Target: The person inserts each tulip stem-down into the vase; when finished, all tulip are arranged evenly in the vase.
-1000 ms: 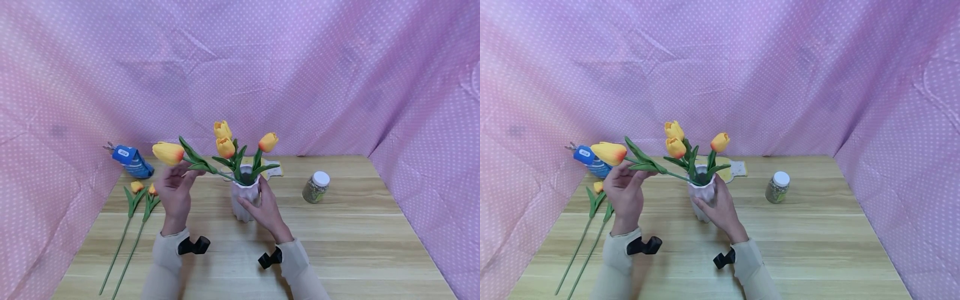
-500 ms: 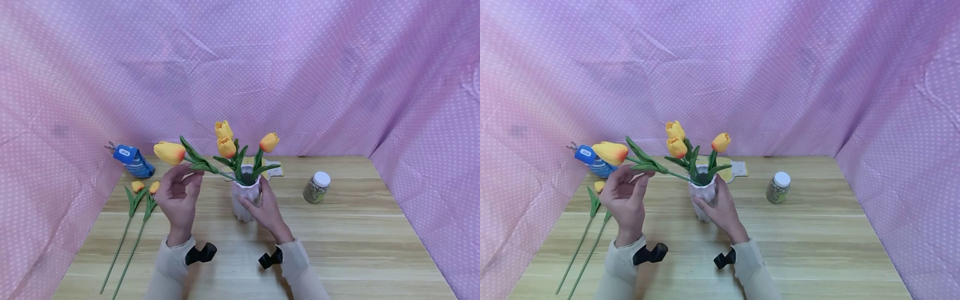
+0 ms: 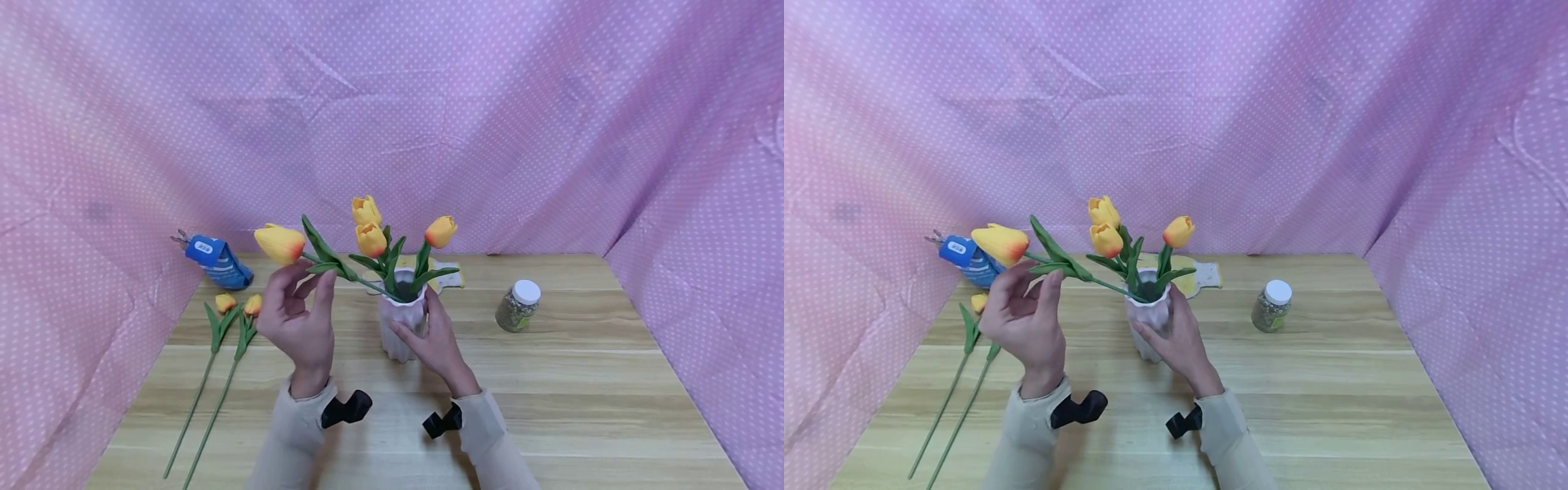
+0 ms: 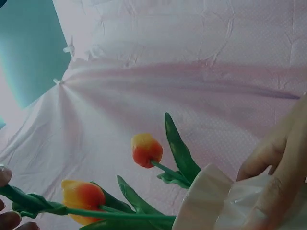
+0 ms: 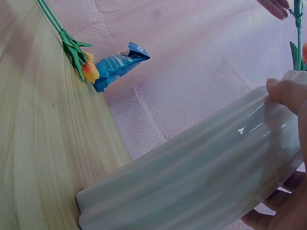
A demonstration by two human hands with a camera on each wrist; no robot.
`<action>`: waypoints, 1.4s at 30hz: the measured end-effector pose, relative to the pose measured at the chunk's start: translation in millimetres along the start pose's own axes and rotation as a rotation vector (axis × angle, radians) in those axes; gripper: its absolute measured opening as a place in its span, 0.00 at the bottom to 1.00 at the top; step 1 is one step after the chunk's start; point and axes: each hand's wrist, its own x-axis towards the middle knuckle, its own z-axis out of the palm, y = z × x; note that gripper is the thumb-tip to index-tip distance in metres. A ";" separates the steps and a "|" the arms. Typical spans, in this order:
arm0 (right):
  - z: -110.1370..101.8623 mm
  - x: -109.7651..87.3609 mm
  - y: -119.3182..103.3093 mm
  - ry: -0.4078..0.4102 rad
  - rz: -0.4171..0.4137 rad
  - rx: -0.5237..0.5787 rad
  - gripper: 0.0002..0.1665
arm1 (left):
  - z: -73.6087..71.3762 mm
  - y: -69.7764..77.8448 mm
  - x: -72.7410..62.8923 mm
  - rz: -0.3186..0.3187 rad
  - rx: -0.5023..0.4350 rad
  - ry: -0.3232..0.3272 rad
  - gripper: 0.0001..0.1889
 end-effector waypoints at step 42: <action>-1.7 0.0 -1.5 0.012 -0.004 -0.008 0.51 | 2.0 -29.0 -46.1 -0.363 -0.232 -0.175 0.09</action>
